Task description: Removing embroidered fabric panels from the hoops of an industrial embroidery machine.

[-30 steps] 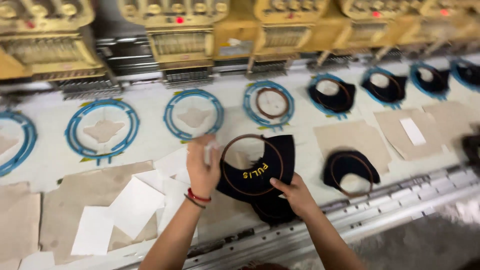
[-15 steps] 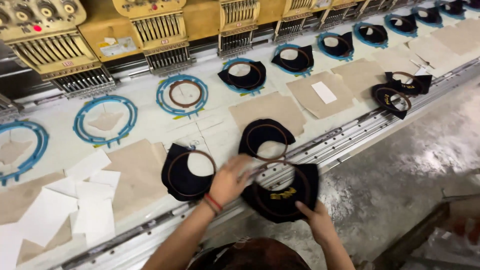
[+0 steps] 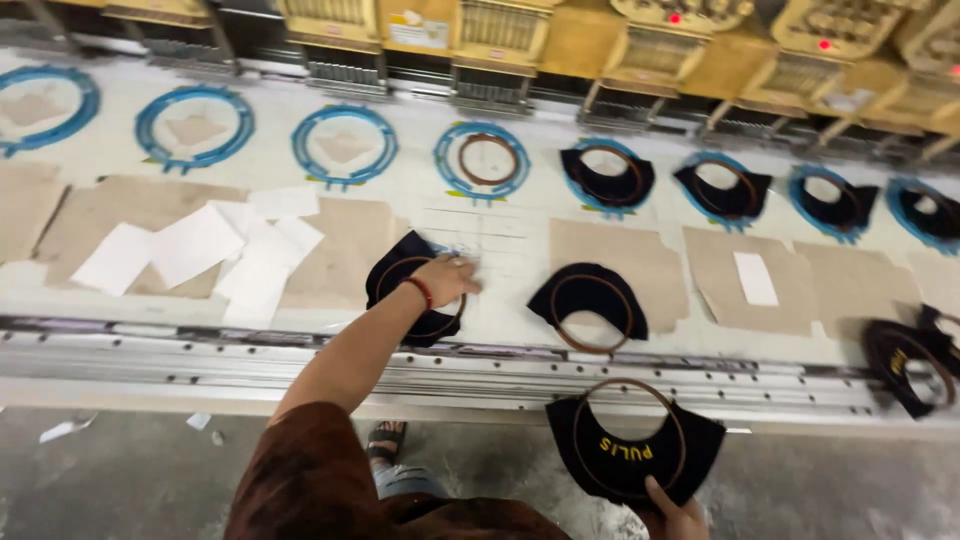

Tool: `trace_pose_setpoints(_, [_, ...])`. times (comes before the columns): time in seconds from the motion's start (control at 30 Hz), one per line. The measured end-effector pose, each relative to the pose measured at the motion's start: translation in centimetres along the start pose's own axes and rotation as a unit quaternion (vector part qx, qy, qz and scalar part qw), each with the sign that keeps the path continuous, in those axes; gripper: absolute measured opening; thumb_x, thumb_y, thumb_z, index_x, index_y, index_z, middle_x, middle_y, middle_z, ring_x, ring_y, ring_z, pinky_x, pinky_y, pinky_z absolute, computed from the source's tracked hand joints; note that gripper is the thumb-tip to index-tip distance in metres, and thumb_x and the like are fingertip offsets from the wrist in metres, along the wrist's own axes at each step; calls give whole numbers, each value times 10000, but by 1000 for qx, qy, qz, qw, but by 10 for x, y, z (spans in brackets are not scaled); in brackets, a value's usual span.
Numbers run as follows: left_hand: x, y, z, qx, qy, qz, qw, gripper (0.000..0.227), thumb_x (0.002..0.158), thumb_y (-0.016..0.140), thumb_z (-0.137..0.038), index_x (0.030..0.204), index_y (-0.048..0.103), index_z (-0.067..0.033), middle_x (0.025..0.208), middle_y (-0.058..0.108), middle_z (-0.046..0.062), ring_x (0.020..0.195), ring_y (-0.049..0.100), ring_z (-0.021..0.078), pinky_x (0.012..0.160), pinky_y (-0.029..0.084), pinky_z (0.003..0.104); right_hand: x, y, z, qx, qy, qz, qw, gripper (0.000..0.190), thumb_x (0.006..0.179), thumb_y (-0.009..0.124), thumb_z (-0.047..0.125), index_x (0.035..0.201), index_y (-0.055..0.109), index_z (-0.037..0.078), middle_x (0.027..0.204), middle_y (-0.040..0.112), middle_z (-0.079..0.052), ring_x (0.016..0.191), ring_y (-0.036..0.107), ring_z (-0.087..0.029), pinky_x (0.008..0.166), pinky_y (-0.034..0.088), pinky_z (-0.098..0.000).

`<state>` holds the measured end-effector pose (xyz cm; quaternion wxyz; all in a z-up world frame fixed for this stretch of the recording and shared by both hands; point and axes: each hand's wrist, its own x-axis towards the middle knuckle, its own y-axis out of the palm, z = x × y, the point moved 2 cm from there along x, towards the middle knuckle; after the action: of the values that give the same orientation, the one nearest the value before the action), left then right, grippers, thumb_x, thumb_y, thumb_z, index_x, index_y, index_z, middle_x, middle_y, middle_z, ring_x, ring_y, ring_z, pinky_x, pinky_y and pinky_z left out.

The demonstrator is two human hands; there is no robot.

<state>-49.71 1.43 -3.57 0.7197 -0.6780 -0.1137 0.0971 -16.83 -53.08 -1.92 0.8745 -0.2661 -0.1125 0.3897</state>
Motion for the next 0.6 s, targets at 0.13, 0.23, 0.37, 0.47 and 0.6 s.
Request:
trace_pose_setpoints(0.13, [4, -6, 17, 30, 73, -4, 997, 277, 1066, 520, -212, 1298, 671, -227, 1392, 635, 154, 1340, 589, 389, 1109, 430, 593, 45, 70, 124, 333, 298, 18, 895, 474, 958, 691, -29, 1419, 622, -110, 1304, 690, -251, 1168, 629, -373, 940, 545, -554])
trace_pose_setpoints(0.23, [-17, -49, 41, 22, 62, 25, 998, 327, 1053, 531, -90, 1366, 575, -172, 1313, 694, 153, 1148, 671, 369, 1021, 492, 522, 77, 104, 202, 151, 167, 74, 971, 606, 947, 710, 187, 1504, 563, -2, 1403, 664, -165, 1308, 591, -298, 1061, 494, -477])
trace_pose_setpoints(0.37, [-67, -101, 74, -69, 6, -150, 986, 328, 943, 618, -20, 1197, 724, -199, 1160, 702, 8, 1039, 692, 286, 758, 600, 466, 106, 157, 320, 74, -35, 94, 992, 840, 934, 701, 274, 1681, 344, 131, 1684, 437, -151, 1589, 396, -274, 1297, 316, -419])
trace_pose_setpoints(0.47, [-101, -138, 87, -183, -44, -199, 962, 147, 1043, 687, -215, 1176, 748, -202, 1058, 685, 12, 938, 728, 316, 698, 591, 481, 148, 251, 336, 46, -216, 178, 959, 880, 910, 804, 229, 1670, 376, 113, 1699, 387, -137, 1581, 385, -252, 1281, 354, -420])
trace_pose_setpoints(0.6, [-138, -157, 122, -236, -114, -186, 947, 208, 1060, 639, -406, 1117, 734, -230, 1000, 672, -58, 925, 731, 181, 796, 627, 309, 134, 336, 445, 48, -124, 291, 947, 677, 993, 791, 231, 1606, 538, 93, 1576, 576, -220, 1513, 486, -384, 1306, 341, -536])
